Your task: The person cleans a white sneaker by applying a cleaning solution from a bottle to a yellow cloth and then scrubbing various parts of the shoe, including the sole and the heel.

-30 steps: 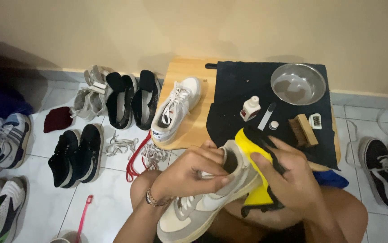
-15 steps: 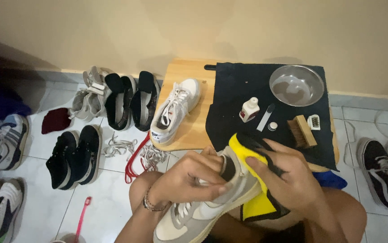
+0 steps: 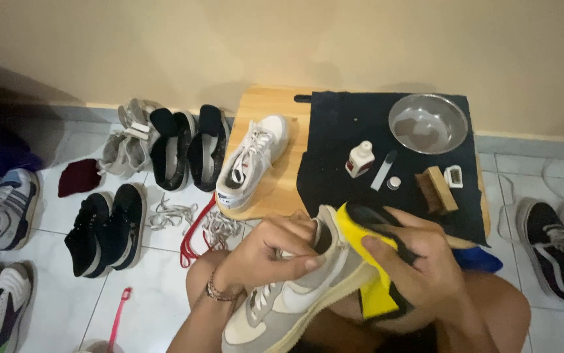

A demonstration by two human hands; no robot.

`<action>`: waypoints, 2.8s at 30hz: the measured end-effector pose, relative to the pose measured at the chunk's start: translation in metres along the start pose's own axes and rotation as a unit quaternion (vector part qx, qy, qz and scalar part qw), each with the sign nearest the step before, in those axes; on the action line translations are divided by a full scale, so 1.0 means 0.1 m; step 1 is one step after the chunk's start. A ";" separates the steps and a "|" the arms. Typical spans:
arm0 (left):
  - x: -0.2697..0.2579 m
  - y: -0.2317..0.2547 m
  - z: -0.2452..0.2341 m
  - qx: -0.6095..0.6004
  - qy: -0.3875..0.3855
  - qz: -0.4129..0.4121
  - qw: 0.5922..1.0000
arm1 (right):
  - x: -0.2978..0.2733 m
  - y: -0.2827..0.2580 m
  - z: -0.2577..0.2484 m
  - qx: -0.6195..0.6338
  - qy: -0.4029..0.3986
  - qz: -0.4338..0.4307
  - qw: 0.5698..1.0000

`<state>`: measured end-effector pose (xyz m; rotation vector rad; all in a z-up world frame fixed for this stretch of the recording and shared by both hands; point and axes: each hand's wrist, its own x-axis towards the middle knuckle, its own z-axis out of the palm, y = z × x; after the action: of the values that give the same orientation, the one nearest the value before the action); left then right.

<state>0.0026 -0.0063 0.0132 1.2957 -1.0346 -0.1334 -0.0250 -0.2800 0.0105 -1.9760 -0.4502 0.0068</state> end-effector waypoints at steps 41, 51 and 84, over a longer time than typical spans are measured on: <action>0.02 -0.05 0.02 0.046 0.111 -0.103 0.987 | -0.21 -0.05 0.41 -0.299 -0.022 -0.378 0.876; 0.10 0.06 -0.01 0.104 0.096 -0.096 0.985 | -0.21 0.00 0.43 -0.296 0.005 -0.386 0.874; -0.05 -0.02 -0.07 0.079 0.114 -0.072 0.988 | -0.29 0.42 0.50 -0.310 0.069 -0.366 0.875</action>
<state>0.0054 0.0007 0.0095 1.4921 -0.7671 -0.0117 -0.0494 -0.2613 -0.0536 -2.2644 -1.1945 -0.8464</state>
